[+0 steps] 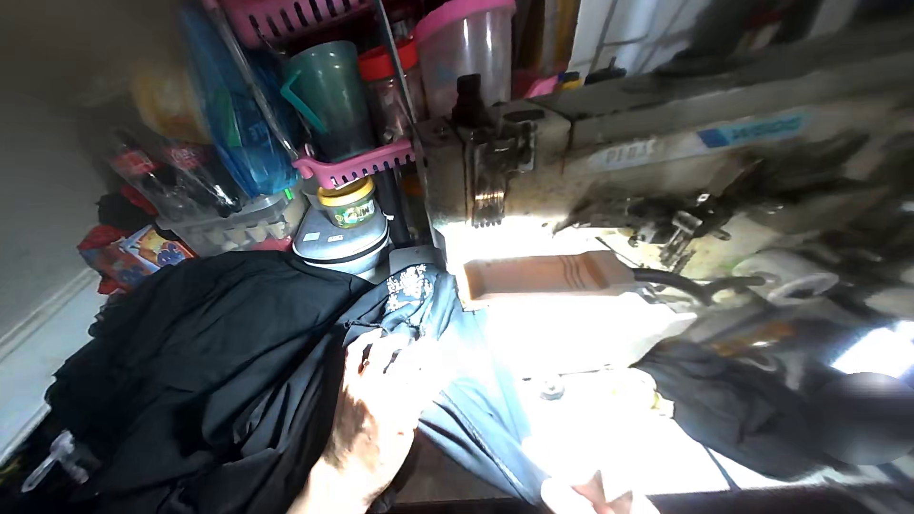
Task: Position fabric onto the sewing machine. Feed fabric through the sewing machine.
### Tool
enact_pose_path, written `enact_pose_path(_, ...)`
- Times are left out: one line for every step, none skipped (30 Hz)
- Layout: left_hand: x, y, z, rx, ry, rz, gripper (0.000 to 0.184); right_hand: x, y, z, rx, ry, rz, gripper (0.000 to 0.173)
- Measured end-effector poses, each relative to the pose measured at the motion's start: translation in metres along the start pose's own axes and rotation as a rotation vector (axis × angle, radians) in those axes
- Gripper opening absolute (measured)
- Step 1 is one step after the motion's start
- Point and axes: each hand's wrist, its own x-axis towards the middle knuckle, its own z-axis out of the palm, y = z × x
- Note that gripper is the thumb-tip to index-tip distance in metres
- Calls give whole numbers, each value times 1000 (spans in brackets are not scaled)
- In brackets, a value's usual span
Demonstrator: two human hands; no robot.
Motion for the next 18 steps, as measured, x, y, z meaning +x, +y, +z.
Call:
enact_pose_path(3, -2, 2, 9, -14, -11, 38, 4, 2, 1, -4, 0, -16, 17)
enact_pose_path(6, -5, 3, 26, -30, -18, 40, 9, 4, 1, -8, 6, -20, 16)
enact_pose_path(8, -7, 6, 31, -46, -22, 42, 13, 6, 1, -14, 9, -17, 15)
enact_pose_path(11, -10, 8, 45, -61, -21, 44, 17, 8, 1, -17, 19, 5, 12)
enact_pose_path(13, -14, 11, 63, -76, -17, 45, 22, 8, 2, -26, 30, 38, 11)
enact_pose_path(16, -17, 14, 78, -87, -11, 47, 28, 7, 3, -40, 43, 70, 9)
enact_pose_path(20, -20, 15, 100, -103, -3, 48, 35, 6, 4, -56, 50, 89, 7)
enact_pose_path(25, -23, 13, 124, -135, 4, 49, 41, 6, 5, -71, 60, 108, 3)
enact_pose_path(32, -26, 9, 129, -193, 13, 52, 48, 6, 6, -89, 67, 114, 3)
enact_pose_path(41, -28, 0, 121, -278, 28, 55, 54, 6, 5, -109, 71, 124, 6)
enact_pose_path(53, -31, -11, 100, -401, 43, 57, 61, 7, 4, -128, 74, 132, 8)
enact_pose_path(64, -35, -25, 94, -549, 54, 53, 67, 6, 3, -135, 76, 143, 9)
enact_pose_path(77, -39, -39, 79, -702, 54, 48, 73, 5, 1, -130, 85, 155, 8)
enact_pose_path(88, -44, -52, 87, -815, 71, 50, 79, 3, -1, -128, 84, 158, 8)
enact_pose_path(96, -48, -66, 91, -837, 103, 56, 85, 0, -5, -161, 64, 154, 10)
enact_pose_path(102, -52, -81, 89, -775, 150, 57, 89, -4, -9, -216, 32, 146, 13)
enact_pose_path(107, -54, -98, 78, -676, 207, 54, 92, -10, -12, -279, -24, 141, 16)
enact_pose_path(112, -52, -117, 49, -601, 251, 51, 92, -18, -14, -357, -103, 131, 19)
